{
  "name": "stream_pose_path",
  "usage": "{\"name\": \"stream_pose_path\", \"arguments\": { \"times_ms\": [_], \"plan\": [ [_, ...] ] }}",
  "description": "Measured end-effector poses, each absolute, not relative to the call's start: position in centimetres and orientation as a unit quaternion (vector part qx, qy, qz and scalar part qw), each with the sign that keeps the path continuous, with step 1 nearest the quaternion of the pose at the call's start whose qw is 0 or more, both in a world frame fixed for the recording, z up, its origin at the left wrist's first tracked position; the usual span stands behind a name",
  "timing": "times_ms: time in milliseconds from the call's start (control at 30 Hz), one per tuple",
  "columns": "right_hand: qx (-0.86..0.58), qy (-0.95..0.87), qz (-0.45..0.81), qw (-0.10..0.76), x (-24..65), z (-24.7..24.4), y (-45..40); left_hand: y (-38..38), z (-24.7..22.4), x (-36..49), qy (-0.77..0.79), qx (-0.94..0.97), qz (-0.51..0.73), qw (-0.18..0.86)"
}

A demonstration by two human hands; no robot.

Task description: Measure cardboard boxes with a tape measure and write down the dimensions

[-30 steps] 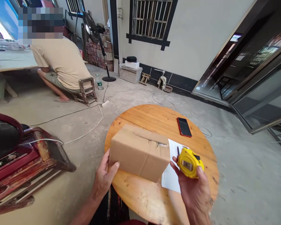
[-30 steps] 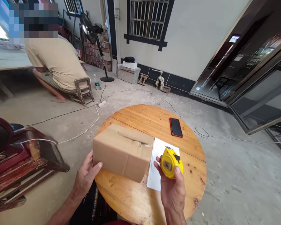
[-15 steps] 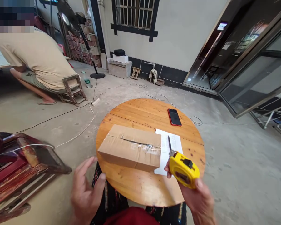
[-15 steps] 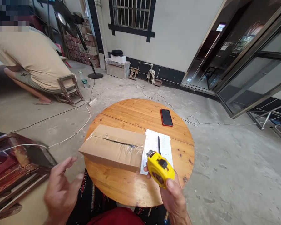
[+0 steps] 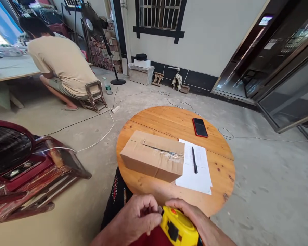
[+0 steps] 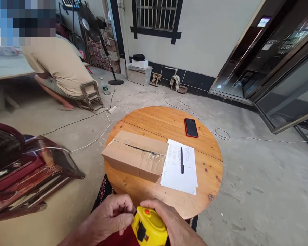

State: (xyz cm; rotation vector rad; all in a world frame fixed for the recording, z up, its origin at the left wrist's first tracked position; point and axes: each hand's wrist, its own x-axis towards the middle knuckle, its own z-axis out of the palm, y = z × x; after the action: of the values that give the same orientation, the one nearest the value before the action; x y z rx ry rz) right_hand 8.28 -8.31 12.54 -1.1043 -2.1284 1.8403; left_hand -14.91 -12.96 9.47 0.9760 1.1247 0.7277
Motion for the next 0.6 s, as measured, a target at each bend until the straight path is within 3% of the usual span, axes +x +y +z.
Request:
{"name": "stream_pose_path", "arguments": {
  "times_ms": [167, 367, 600],
  "plan": [
    [-0.328, -0.744, 0.582, 0.01, 10.7, 12.7, -7.7, -13.0, 9.1, -16.9, 0.452, 0.312, 0.372, 0.749],
    [-0.317, -0.746, 0.586, -0.002, 13.9, 13.1, -7.0, -11.2, 12.2, -22.1, 0.486, 0.226, 0.523, 0.663],
    [-0.317, -0.725, 0.61, -0.04, 14.1, 14.2, -6.3, -10.9, 13.7, -24.6, 0.483, 0.259, 0.545, 0.634]
  ]
}}
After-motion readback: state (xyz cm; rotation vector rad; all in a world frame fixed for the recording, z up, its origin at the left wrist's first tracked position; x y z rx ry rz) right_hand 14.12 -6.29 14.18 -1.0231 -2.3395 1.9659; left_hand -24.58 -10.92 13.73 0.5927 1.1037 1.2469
